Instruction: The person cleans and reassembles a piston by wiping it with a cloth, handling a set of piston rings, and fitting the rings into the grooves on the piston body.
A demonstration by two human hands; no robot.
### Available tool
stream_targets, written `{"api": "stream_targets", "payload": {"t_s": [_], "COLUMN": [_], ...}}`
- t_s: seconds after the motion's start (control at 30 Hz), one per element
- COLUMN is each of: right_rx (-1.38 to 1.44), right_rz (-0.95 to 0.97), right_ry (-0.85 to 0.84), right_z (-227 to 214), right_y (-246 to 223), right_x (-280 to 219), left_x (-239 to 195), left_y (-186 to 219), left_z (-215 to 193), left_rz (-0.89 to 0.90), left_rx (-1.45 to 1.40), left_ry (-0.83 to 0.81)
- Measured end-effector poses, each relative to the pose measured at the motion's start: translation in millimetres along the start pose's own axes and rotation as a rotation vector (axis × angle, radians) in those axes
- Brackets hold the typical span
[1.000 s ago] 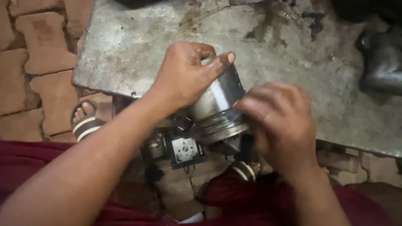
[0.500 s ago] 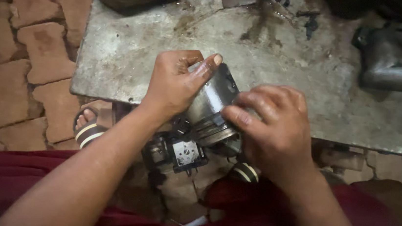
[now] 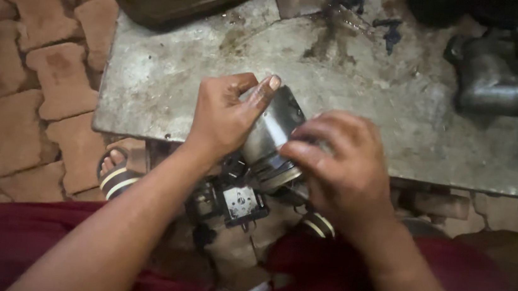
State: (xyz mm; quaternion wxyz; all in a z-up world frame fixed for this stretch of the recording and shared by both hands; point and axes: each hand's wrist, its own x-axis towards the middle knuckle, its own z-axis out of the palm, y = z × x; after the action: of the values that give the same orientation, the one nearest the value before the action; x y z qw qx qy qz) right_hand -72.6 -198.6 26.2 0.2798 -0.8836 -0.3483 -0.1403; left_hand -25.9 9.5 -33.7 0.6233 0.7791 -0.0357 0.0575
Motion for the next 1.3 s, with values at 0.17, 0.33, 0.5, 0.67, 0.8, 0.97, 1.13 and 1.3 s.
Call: {"api": "stream_targets", "payload": {"t_s": [0.17, 0.33, 0.5, 0.67, 0.8, 0.97, 1.13, 1.3], "right_rx": [-0.030, 0.071, 0.106, 0.061, -0.025, 0.105, 0.420, 0.144], "right_rz": [0.191, 0.277, 0.279, 0.205, 0.056, 0.204, 0.505, 0.379], "right_ry": [0.042, 0.004, 0.008, 0.033, 0.015, 0.008, -0.027, -0.001], "right_z": [-1.5, -2.3, 0.4, -3.8, -5.8, 1.5, 5.8, -1.3], "right_y": [21.8, 32.0, 32.7, 16.5, 0.8, 11.1, 34.4, 8.7], "right_x": [2.2, -4.7, -5.3, 0.8, 8.5, -3.0, -2.4, 8.4], "left_x": [-0.6, -2.8, 4.5, 12.1, 13.1, 4.0, -6.1, -10.8], "left_y": [0.0, 11.1, 33.4, 46.6, 43.4, 31.1, 22.8, 10.5], "left_z": [-3.1, -4.8, -2.1, 4.1, 6.1, 5.5, 4.1, 15.9], "left_rz": [0.041, 0.075, -0.091, -0.334, -0.269, -0.137, -0.106, -0.114], "left_rx": [0.080, 0.235, 0.430, 0.416, 0.360, 0.212, 0.131, -0.012], "left_ry": [0.017, 0.050, 0.054, -0.038, 0.012, 0.051, 0.140, 0.233]}}
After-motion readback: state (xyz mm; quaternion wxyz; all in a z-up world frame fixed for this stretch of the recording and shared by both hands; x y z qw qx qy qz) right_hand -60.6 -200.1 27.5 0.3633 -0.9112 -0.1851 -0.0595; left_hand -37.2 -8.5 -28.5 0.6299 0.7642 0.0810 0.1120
